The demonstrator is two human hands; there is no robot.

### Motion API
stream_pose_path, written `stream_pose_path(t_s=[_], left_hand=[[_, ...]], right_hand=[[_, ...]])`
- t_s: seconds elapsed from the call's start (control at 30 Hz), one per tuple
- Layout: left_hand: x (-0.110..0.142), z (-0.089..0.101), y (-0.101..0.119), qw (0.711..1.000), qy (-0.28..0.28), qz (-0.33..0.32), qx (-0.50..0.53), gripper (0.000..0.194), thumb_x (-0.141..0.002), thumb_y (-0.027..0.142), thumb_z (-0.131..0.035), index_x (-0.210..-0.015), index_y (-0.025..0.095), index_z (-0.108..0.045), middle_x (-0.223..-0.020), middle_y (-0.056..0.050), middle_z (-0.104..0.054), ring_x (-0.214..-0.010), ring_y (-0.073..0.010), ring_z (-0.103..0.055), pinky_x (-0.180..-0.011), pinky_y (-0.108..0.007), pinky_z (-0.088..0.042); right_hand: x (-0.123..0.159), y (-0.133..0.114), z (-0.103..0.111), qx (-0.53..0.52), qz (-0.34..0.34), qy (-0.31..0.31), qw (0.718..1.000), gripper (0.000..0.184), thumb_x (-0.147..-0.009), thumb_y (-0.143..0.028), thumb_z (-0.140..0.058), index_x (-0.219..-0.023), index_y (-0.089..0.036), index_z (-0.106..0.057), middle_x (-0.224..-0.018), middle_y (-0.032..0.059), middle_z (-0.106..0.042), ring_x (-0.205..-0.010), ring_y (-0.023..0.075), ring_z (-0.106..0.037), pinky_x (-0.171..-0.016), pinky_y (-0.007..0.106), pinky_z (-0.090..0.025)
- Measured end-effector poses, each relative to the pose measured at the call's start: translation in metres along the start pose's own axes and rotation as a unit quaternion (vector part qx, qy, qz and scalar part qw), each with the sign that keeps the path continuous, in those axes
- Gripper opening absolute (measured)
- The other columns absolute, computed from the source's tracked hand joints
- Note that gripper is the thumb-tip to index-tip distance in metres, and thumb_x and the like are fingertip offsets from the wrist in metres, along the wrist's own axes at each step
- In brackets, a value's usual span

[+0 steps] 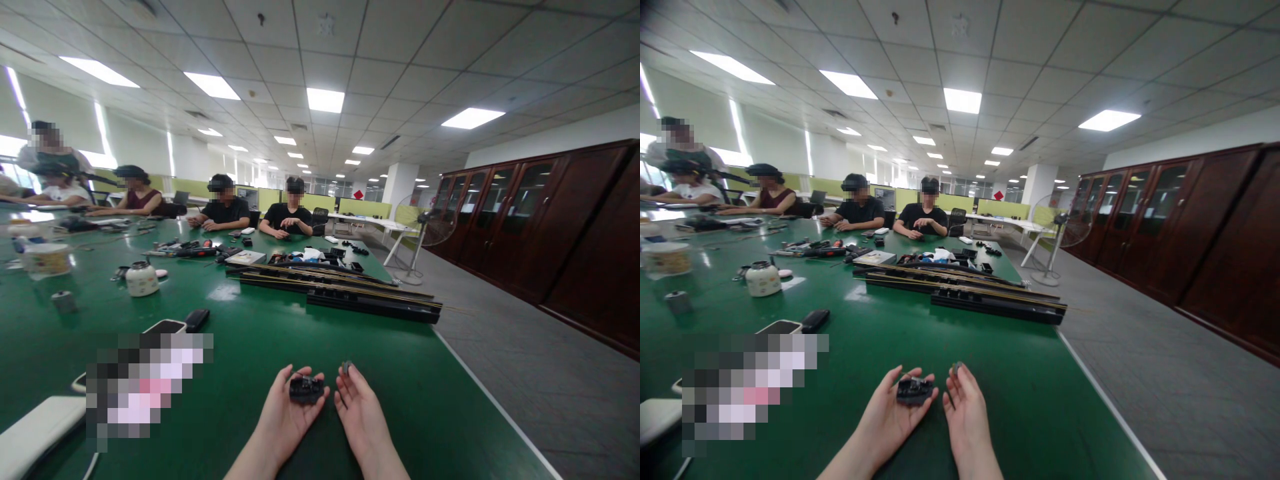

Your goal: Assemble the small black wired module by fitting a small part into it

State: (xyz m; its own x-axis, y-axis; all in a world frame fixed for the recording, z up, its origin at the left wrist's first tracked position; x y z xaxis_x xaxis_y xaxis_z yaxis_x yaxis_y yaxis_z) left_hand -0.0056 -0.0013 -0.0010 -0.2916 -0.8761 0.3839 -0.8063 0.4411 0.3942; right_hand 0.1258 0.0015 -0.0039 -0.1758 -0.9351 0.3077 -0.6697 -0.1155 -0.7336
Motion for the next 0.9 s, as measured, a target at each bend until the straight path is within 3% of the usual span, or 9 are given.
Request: stream_pose_path(t_s=[0.1, 0.2, 0.4, 0.5, 0.73, 0.9], left_hand=[[0.001, 0.0, 0.0, 1.0, 0.008, -0.001, -0.001, 0.024, -0.07, 0.033, -0.055, -0.085, 0.015, -0.05, -0.085, -0.013, -0.065, -0.078, -0.0262, -0.064, -0.066, -0.034, -0.049], [0.001, 0.0, 0.0, 1.0, 0.014, 0.003, 0.003, 0.022, -0.071, 0.033, -0.055, -0.083, 0.015, -0.051, -0.085, -0.013, -0.065, -0.078, -0.0258, -0.064, -0.066, -0.033, -0.049], [0.001, -0.002, 0.0, 1.0, 0.019, -0.002, 0.021, 0.017, -0.074, 0.03, -0.051, -0.074, 0.014, -0.054, -0.074, -0.011, -0.065, -0.069, -0.0202, -0.063, -0.065, -0.033, -0.049], [0.002, -0.003, 0.001, 0.999, 0.013, -0.011, 0.033, 0.018, -0.076, 0.029, -0.049, -0.072, 0.013, -0.054, -0.07, -0.009, -0.064, -0.066, -0.0181, -0.062, -0.065, -0.032, -0.049], [-0.002, -0.001, 0.001, 0.999, -0.005, -0.027, 0.047, 0.018, -0.079, 0.028, -0.046, -0.07, 0.014, -0.054, -0.062, -0.003, -0.06, -0.055, -0.0125, -0.057, -0.054, -0.026, -0.047], [-0.006, 0.003, 0.0, 0.998, 0.001, -0.04, 0.058, 0.015, -0.079, 0.026, -0.047, -0.071, 0.014, -0.053, -0.064, -0.001, -0.059, -0.054, -0.0109, -0.056, -0.055, -0.026, -0.048]], right_hand=[[0.003, -0.003, -0.004, 0.034, 0.042, 0.0, 0.999, 0.033, -0.058, -0.035, -0.07, -0.087, -0.022, -0.061, -0.084, 0.0015, -0.067, -0.075, 0.0157, -0.061, -0.06, 0.024, -0.046], [0.006, -0.008, -0.009, 0.124, 0.14, -0.011, 0.982, 0.038, -0.057, -0.038, -0.071, -0.089, -0.02, -0.061, -0.09, 0.0037, -0.066, -0.083, 0.0182, -0.059, -0.066, 0.026, -0.046], [0.016, -0.01, -0.019, 0.321, 0.288, -0.087, 0.898, 0.028, -0.065, -0.035, -0.064, -0.089, -0.021, -0.064, -0.097, 0.0064, -0.063, -0.09, 0.022, -0.057, -0.081, 0.034, -0.043], [0.025, -0.011, -0.024, 0.369, 0.341, -0.115, 0.857, 0.018, -0.067, -0.03, -0.063, -0.084, -0.025, -0.067, -0.098, 0.0053, -0.062, -0.098, 0.0226, -0.052, -0.089, 0.035, -0.039], [0.03, -0.004, -0.034, 0.493, 0.324, -0.178, 0.788, 0.024, -0.062, -0.015, -0.062, -0.077, -0.032, -0.069, -0.096, 0.0024, -0.064, -0.099, 0.0269, -0.05, -0.09, 0.042, -0.034], [0.029, -0.002, -0.034, 0.506, 0.31, -0.178, 0.785, 0.027, -0.062, -0.013, -0.061, -0.078, -0.033, -0.069, -0.096, 0.0022, -0.064, -0.098, 0.0275, -0.05, -0.088, 0.042, -0.034]])
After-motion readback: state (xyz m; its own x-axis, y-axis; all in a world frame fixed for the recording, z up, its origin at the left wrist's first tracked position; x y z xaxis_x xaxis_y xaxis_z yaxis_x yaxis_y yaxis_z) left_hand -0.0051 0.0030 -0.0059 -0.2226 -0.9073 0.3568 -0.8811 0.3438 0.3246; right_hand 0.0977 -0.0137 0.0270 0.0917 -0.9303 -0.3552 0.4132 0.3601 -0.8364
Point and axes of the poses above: each hand's wrist, its own x-axis away from the middle knuckle, its own z-axis out of the back of the hand, y = z × x, the point moved 3 cm from there along -x, towards the middle knuckle
